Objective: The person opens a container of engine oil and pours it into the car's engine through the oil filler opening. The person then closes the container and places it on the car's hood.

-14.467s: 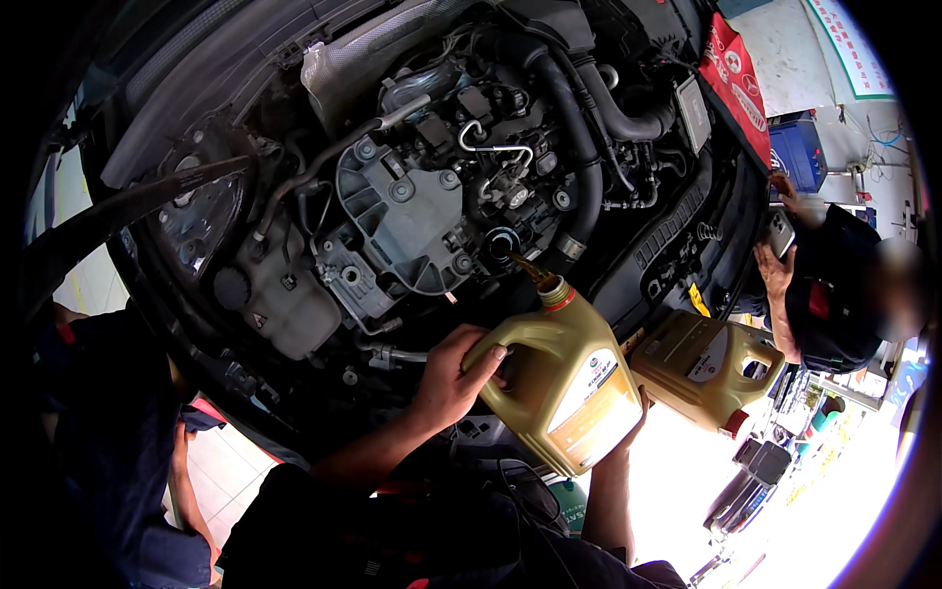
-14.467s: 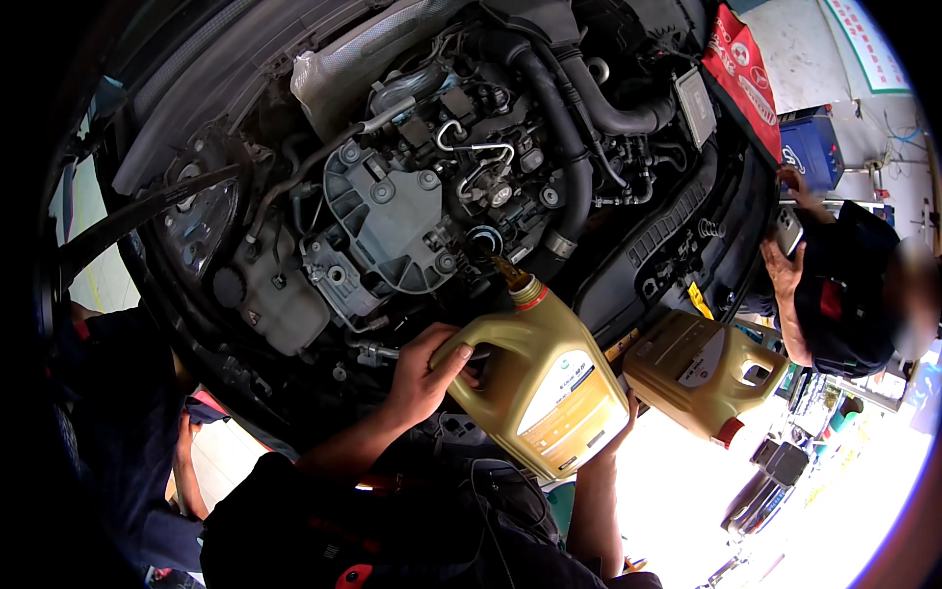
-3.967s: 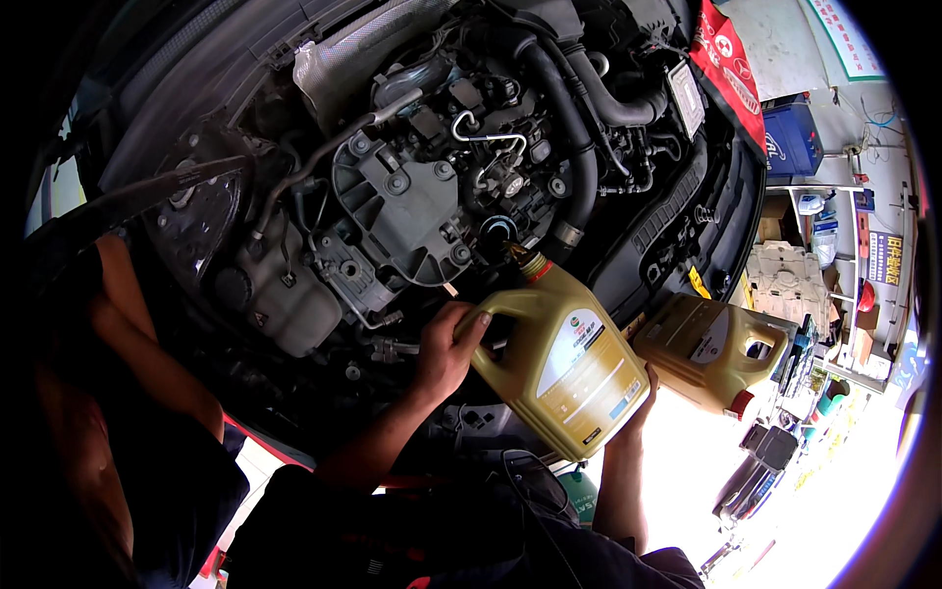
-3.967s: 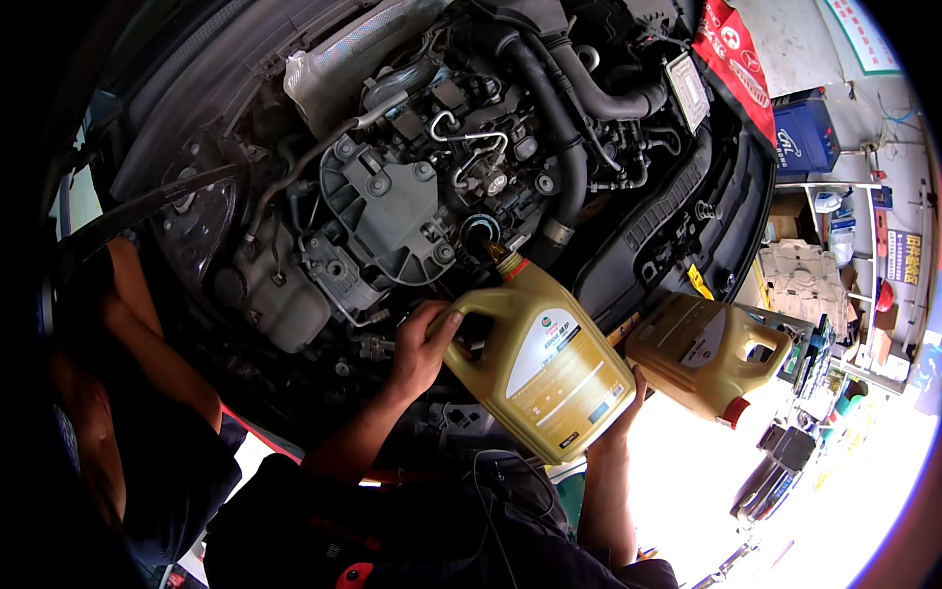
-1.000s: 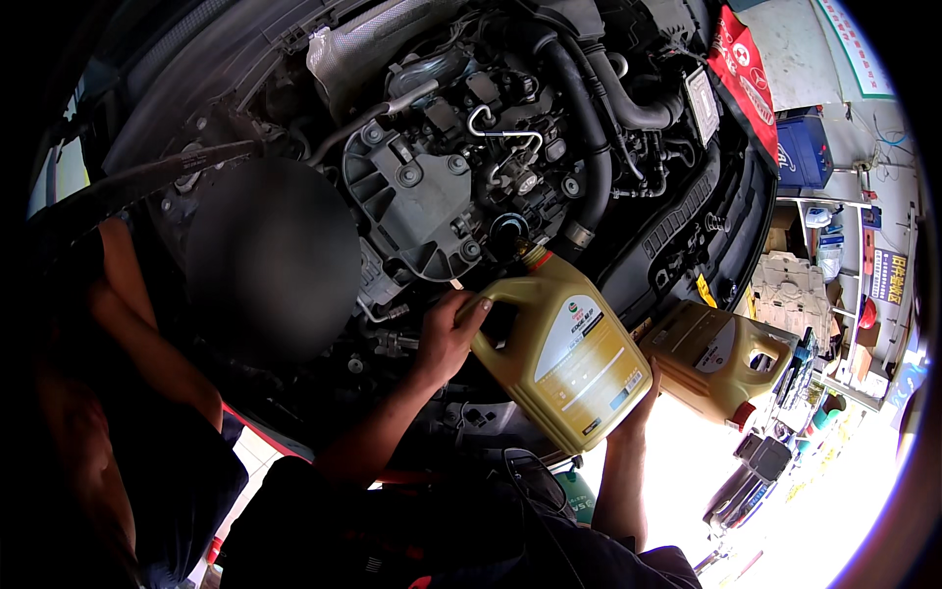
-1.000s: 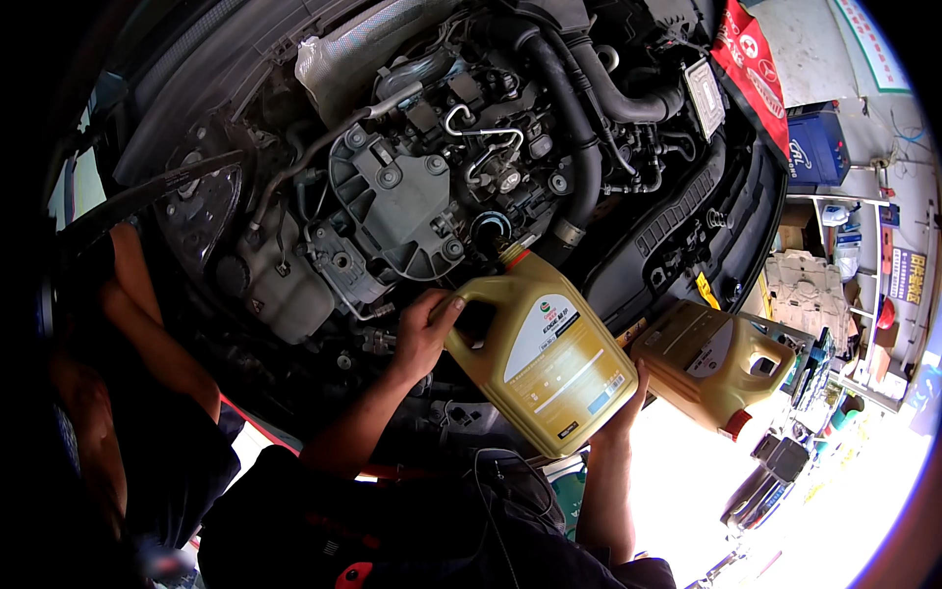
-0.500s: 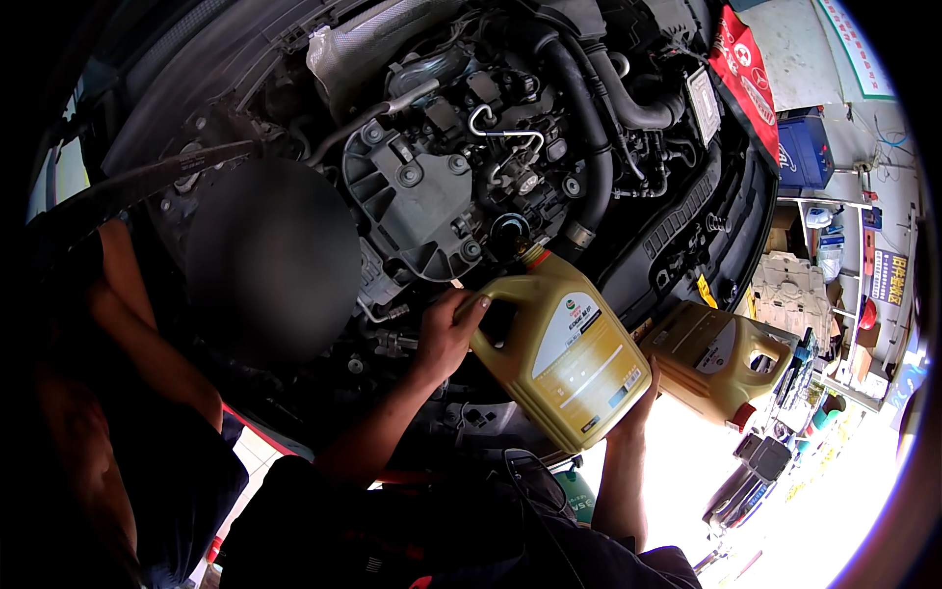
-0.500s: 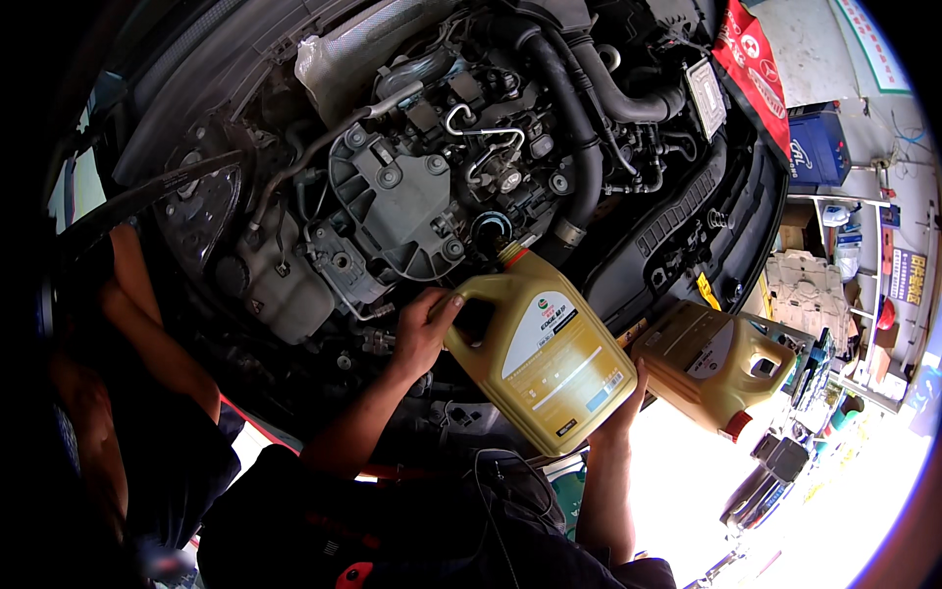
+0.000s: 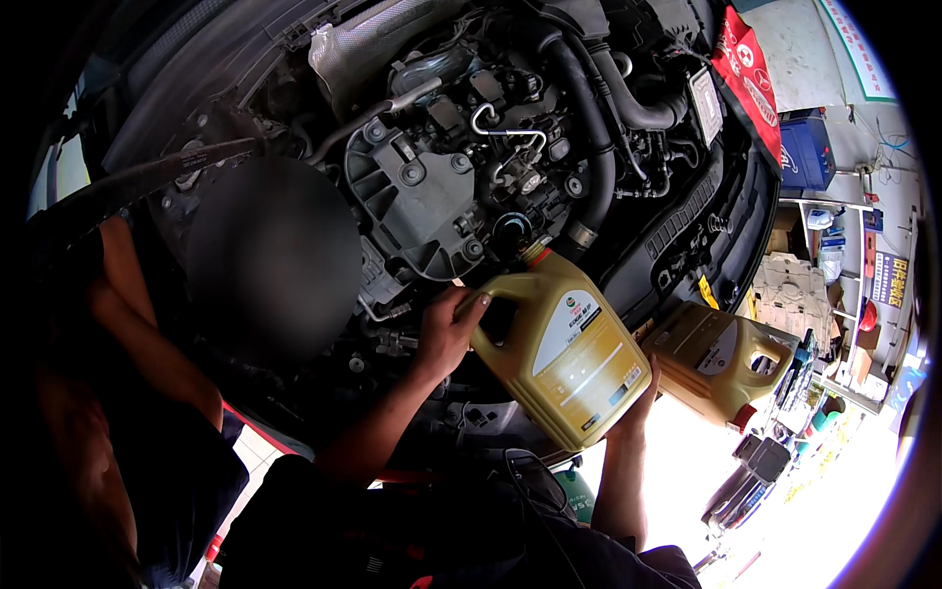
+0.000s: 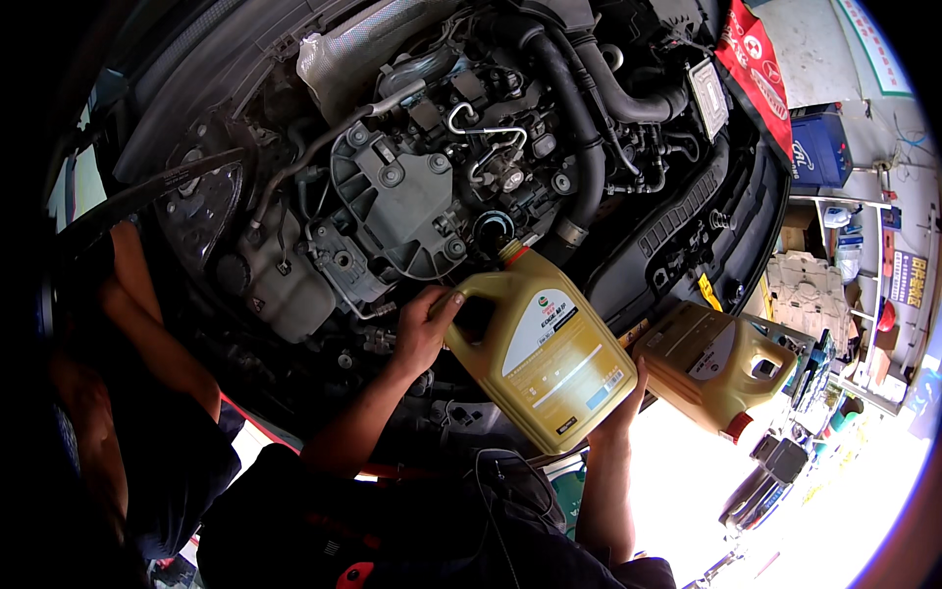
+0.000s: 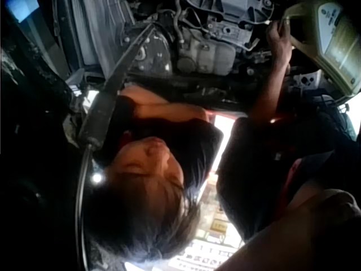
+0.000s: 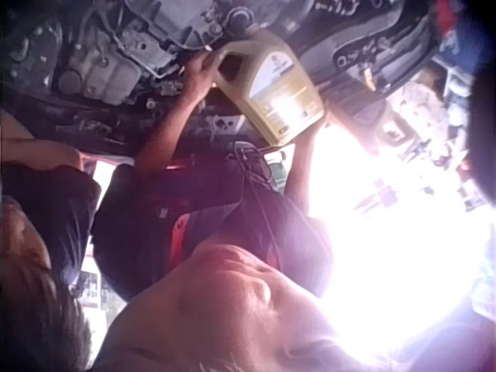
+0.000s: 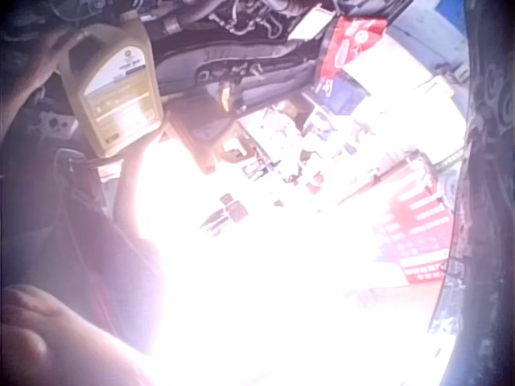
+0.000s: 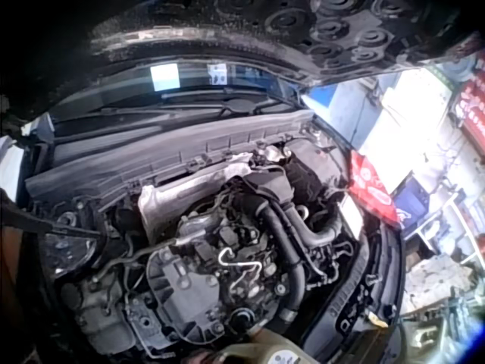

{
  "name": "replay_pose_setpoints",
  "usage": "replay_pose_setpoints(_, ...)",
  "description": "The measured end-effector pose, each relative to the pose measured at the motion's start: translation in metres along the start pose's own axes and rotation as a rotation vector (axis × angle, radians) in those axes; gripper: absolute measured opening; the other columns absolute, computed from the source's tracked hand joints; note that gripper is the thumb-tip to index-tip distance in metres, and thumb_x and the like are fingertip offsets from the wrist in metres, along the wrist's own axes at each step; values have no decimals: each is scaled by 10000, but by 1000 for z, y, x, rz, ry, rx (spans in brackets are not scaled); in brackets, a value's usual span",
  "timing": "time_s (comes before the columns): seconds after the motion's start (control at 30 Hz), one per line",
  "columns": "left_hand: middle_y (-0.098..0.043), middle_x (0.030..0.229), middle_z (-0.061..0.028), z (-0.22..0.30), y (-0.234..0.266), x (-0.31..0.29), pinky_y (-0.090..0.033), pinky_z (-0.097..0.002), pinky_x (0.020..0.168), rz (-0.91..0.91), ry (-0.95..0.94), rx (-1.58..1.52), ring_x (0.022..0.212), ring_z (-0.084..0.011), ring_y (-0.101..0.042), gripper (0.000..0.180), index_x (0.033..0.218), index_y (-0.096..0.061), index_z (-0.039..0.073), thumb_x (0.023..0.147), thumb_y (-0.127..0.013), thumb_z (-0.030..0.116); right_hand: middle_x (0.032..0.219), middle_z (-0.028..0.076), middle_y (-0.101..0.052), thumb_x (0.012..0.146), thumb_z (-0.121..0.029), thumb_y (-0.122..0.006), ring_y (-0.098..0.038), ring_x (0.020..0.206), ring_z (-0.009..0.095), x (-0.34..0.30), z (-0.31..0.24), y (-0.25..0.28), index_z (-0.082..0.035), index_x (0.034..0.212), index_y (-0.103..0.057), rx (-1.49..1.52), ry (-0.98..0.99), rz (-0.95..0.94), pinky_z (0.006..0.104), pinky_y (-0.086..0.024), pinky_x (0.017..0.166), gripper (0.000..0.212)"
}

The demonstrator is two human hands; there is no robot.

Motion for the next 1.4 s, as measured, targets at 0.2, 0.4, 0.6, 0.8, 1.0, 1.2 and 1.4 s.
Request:
replay_pose_setpoints(0.2,-582,734,11,-4,1,1,-418,-257,481,4,-10,23,576,-61,-557,247,1067,-678,-3,1062,-689,244,1269,162,-721,1070,-610,-399,-707,1120,310,0,-1,0,-10,1382,-622,-1,6,4,427,-576,958,713)
replay_pose_setpoints(0.4,-581,792,-46,5,0,-1,-445,-329,656,24,14,29,733,-115,-521,273,1010,-679,-36,1040,-712,234,1263,159,-722,1072,-609,-392,-710,1111,308,-2,-1,-2,-12,1382,-622,16,0,-16,428,-580,952,711)
replay_pose_setpoints(0.6,-578,787,-46,9,0,-1,-443,-328,651,33,-12,37,731,-114,-521,276,1009,-682,-35,1038,-715,237,1255,157,-724,1074,-605,-390,-710,1107,306,-2,-2,-3,-11,1381,-621,-4,10,-14,427,-581,950,708)
replay_pose_setpoints(0.8,-574,739,12,0,2,3,-416,-264,485,13,-38,34,585,-58,-538,250,1057,-677,2,1061,-690,252,1215,152,-737,1088,-575,-395,-732,1056,288,-4,-3,-15,-17,1367,-626,-23,21,27,407,-610,892,665)
replay_pose_setpoints(1.0,-575,720,24,-3,3,5,-413,-251,446,27,-49,43,547,-49,-543,241,1058,-677,17,1067,-682,258,1185,140,-746,1088,-567,-409,-738,1039,273,-2,-1,-21,-26,1355,-636,-10,10,45,394,-617,876,645)
replay_pose_setpoints(1.2,-589,724,17,-7,3,5,-421,-247,429,24,-21,1,530,-54,-559,247,1079,-680,17,1065,-683,264,1183,139,-746,1086,-566,-412,-734,1047,275,1,-1,-17,-14,1338,-647,-16,14,25,392,-613,884,650)
replay_pose_setpoints(1.4,-585,721,17,-11,5,7,-429,-247,413,32,-3,12,514,-60,-565,264,1096,-679,16,1063,-685,277,1179,135,-746,1087,-562,-412,-733,1041,275,3,-1,-19,-14,1329,-652,-22,16,22,389,-609,891,645)
Point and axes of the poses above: each hand's wrist, its own x-axis towards the middle knuckle, its own y-axis out of the back of the hand, z = x × y, the point moved 7 cm from there along x, towards the middle knuckle
